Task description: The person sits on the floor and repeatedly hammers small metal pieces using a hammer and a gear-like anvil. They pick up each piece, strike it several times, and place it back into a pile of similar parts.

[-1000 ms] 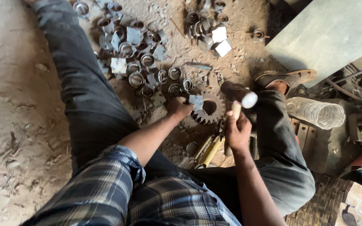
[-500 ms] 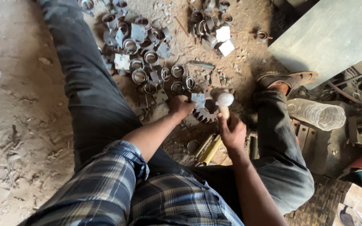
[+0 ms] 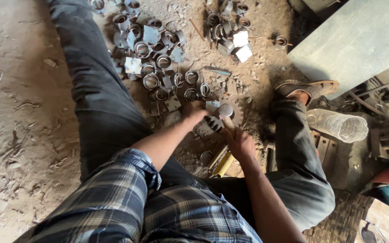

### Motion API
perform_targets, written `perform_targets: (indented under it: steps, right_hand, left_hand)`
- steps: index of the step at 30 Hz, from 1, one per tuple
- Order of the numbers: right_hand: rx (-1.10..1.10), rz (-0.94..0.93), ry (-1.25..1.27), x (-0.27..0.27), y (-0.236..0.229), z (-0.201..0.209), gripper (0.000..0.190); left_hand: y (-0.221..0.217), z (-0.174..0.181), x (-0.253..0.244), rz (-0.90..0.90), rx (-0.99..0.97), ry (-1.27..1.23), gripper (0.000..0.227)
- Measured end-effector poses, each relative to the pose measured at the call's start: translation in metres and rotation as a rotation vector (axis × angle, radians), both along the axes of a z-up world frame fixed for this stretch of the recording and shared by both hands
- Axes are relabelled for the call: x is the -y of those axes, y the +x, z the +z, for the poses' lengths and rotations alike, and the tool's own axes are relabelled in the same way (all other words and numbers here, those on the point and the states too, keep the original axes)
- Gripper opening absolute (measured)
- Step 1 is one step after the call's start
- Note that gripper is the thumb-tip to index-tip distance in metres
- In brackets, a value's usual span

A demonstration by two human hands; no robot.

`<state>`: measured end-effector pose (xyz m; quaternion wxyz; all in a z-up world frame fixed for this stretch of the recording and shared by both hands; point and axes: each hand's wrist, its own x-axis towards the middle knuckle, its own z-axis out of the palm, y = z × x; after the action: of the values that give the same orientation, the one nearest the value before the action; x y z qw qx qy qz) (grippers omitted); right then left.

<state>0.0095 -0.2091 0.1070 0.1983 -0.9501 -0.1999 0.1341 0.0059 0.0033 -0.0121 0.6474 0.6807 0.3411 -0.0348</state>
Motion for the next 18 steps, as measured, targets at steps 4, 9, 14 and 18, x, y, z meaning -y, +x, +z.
perform_targets:
  steps: [4, 9, 14, 18]
  right_hand:
    - [-0.196, -0.165, 0.013, -0.008, -0.003, 0.003, 0.053]
    - [-0.121, -0.220, 0.132, -0.007, -0.006, 0.021, 0.039]
    - [0.044, -0.049, 0.789, 0.005, -0.001, 0.035, 0.026]
    - [-0.017, -0.090, 0.545, -0.003, -0.002, 0.031, 0.031]
  left_hand:
    - [0.003, -0.006, -0.010, -0.044, 0.044, 0.103, 0.037]
    - [0.004, -0.021, -0.004, 0.054, -0.044, -0.280, 0.035]
    - [0.006, -0.036, 0.010, 0.209, 0.121, -0.333, 0.031]
    - [0.001, -0.023, 0.010, 0.190, 0.161, -0.306, 0.029]
